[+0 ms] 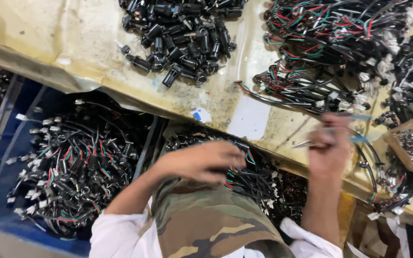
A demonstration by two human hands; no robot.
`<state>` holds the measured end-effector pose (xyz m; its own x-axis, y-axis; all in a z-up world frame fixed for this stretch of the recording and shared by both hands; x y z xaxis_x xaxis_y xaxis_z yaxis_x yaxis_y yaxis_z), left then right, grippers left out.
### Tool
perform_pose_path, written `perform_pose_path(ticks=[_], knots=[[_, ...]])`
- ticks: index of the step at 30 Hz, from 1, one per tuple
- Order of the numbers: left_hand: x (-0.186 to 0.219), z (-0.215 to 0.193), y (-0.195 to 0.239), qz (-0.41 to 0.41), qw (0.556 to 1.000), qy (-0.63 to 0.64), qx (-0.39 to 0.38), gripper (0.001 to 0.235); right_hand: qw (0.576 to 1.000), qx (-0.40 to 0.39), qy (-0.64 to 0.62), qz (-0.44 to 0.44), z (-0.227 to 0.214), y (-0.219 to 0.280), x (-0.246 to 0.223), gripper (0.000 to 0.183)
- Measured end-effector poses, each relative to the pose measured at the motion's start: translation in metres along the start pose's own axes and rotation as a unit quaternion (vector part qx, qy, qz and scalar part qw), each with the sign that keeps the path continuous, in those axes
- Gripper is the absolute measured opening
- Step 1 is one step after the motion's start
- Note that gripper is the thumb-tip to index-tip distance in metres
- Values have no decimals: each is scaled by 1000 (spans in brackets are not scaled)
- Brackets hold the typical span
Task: The person repeatedly picks up black cylindrical components and wire harnesses from a table, uses pliers to strip or adjust wires, and places the assembled units into a bin below. The process is continuous and repetitive throughout the clip.
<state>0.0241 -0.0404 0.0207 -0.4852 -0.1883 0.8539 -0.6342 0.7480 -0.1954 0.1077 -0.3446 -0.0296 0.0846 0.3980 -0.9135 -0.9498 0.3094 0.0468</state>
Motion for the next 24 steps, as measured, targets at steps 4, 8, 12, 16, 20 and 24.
perform_pose_path(ticks=[4, 8, 12, 16, 20, 24], knots=[[-52, -132, 51, -230, 827, -210, 467, 44, 912, -76, 280, -290, 47, 35, -100, 17], [-91, -157, 57, -293, 780, -301, 464, 44, 743, -405, 475, -242, 153, 55, -20, 18], [-102, -174, 58, -230, 804, -142, 530, 32, 639, -419, 615, -195, 156, 37, 54, 29], [-92, -168, 24, -120, 848, 93, 508, 30, 664, -385, 608, -204, 138, 34, 68, 36], [-93, -77, -32, -136, 838, 428, 311, 32, 672, -374, 606, -202, 136, 24, 70, 39], [-93, -6, -42, -124, 739, 633, 198, 46, 716, -374, 561, -179, 134, 22, 79, 36]])
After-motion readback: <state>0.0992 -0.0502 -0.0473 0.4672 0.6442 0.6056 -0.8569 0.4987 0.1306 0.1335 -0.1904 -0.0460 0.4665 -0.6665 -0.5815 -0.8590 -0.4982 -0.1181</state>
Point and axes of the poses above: each hand's wrist, its own y-axis away from the middle knuckle, its own z-axis out of the palm, x = y × z, the point moved 10 cm from there along -y, towards the middle knuckle, and after that the axes turned 8 degrees about -z, right-handed, at the moved point
